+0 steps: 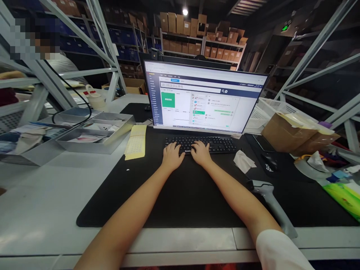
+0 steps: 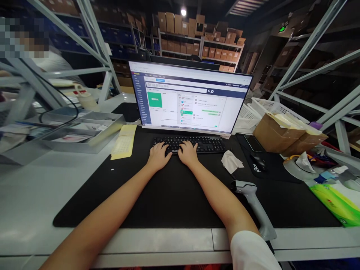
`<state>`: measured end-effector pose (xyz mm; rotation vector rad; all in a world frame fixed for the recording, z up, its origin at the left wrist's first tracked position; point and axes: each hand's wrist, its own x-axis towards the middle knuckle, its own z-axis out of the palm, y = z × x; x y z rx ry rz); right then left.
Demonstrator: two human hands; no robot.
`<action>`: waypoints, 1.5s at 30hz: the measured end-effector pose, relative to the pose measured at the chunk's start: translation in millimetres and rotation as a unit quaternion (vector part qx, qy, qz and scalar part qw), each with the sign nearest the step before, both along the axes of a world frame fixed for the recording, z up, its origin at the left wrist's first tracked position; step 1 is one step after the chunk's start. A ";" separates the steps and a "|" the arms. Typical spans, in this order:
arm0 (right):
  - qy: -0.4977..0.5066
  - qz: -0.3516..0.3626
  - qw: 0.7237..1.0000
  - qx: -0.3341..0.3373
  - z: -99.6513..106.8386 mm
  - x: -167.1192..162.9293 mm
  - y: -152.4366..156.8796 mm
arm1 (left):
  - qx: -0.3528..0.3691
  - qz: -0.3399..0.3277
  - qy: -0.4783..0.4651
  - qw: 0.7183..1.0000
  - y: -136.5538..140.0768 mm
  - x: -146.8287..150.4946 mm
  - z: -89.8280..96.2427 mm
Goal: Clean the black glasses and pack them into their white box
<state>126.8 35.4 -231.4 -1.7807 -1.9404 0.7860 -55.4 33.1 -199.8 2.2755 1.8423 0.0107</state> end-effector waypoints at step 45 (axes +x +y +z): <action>-0.034 -0.021 0.999 0.033 7.0 -1.6 -2.2 | 0.030 0.013 -0.007 0.999 -1.4 0.8 1.3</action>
